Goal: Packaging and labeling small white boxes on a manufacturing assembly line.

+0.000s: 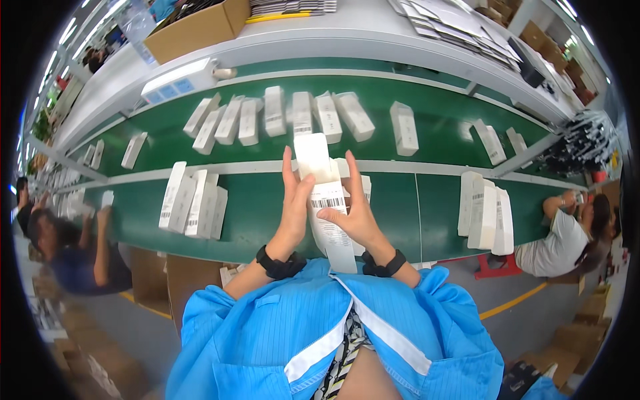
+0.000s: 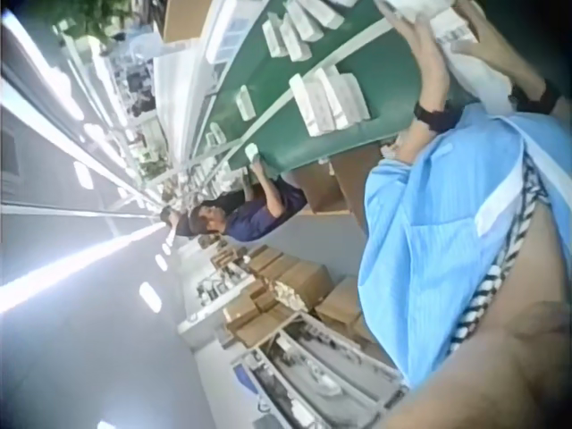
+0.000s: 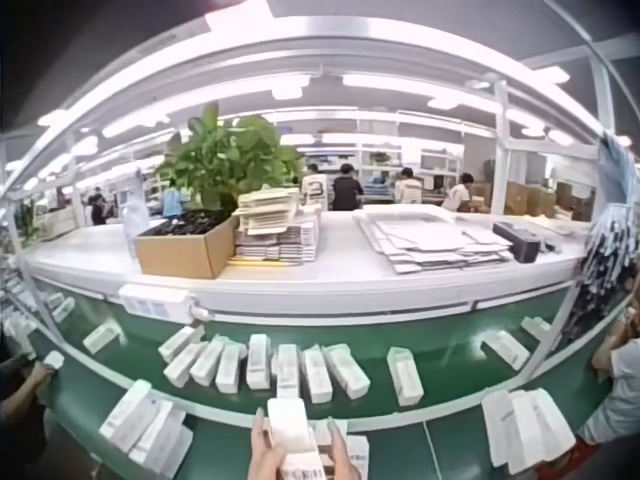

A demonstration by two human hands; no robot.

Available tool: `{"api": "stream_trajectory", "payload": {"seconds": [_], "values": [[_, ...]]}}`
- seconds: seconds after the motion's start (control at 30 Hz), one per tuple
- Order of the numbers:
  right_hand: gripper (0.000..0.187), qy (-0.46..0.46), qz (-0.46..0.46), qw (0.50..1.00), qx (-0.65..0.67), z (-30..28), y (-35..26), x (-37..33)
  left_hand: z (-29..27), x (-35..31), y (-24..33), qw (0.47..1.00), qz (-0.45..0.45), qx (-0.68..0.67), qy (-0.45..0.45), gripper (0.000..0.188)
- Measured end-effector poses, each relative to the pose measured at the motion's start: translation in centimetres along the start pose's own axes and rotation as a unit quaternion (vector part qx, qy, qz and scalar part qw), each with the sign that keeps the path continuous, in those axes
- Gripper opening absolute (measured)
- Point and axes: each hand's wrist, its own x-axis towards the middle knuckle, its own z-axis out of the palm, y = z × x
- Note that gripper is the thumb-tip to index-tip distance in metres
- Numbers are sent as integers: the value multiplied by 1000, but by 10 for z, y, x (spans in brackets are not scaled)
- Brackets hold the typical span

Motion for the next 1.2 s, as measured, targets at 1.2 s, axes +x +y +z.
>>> {"api": "stream_trajectory", "payload": {"seconds": [1.2], "values": [[79,-66,12,994,-87,132,13,19,-121,-35,47,985,168,-8,43,12]]}}
